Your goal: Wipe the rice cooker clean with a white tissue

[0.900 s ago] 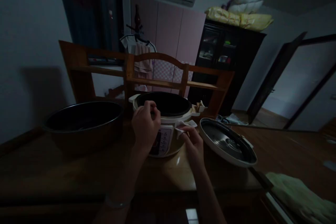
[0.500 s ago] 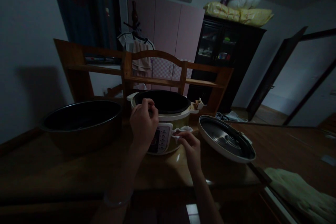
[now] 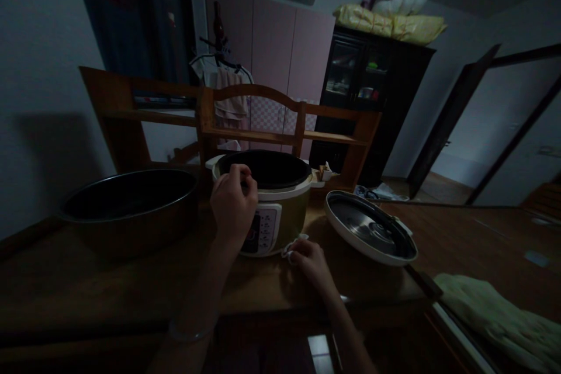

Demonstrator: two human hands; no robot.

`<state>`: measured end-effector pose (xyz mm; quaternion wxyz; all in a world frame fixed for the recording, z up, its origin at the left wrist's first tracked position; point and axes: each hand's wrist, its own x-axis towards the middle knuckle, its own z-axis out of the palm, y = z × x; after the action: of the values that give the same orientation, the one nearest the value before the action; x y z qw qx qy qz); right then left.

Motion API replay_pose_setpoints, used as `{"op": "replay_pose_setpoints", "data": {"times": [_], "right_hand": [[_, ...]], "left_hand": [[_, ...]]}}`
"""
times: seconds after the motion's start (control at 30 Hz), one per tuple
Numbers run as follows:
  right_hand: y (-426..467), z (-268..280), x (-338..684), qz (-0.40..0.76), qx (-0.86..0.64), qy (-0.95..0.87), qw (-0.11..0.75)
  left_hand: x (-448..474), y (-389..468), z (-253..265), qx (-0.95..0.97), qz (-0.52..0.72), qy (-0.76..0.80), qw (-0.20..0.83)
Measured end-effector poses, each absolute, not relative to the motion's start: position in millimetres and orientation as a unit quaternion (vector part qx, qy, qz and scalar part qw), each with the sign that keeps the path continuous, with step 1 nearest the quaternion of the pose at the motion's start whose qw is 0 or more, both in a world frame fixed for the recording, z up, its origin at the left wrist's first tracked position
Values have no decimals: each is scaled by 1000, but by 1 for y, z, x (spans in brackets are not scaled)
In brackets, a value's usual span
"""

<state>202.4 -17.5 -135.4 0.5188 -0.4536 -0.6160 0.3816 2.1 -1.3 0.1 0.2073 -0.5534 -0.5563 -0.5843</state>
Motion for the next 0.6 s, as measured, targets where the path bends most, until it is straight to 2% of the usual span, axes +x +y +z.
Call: {"op": "replay_pose_setpoints", "data": {"times": [0.1,0.23,0.3,0.43,0.6], "right_hand": [[-29,-118,205,334,-459,-612,551],[-43,-70,210,193,-417,-588,665],[-40,-49,211,155,-393,-591,688],[-11,-36,210,175,-392,-595,680],[30,-54,211,228,-412,-599,647]], "left_hand": [[2,-2,1,-556,-581,-558,206],[1,-2,1,-560,-576,-558,209],[1,-2,1,-561,-573,-560,209],[1,-2,1,-562,-567,-563,214],[0,-1,2,-572,-558,-557,228]]}}
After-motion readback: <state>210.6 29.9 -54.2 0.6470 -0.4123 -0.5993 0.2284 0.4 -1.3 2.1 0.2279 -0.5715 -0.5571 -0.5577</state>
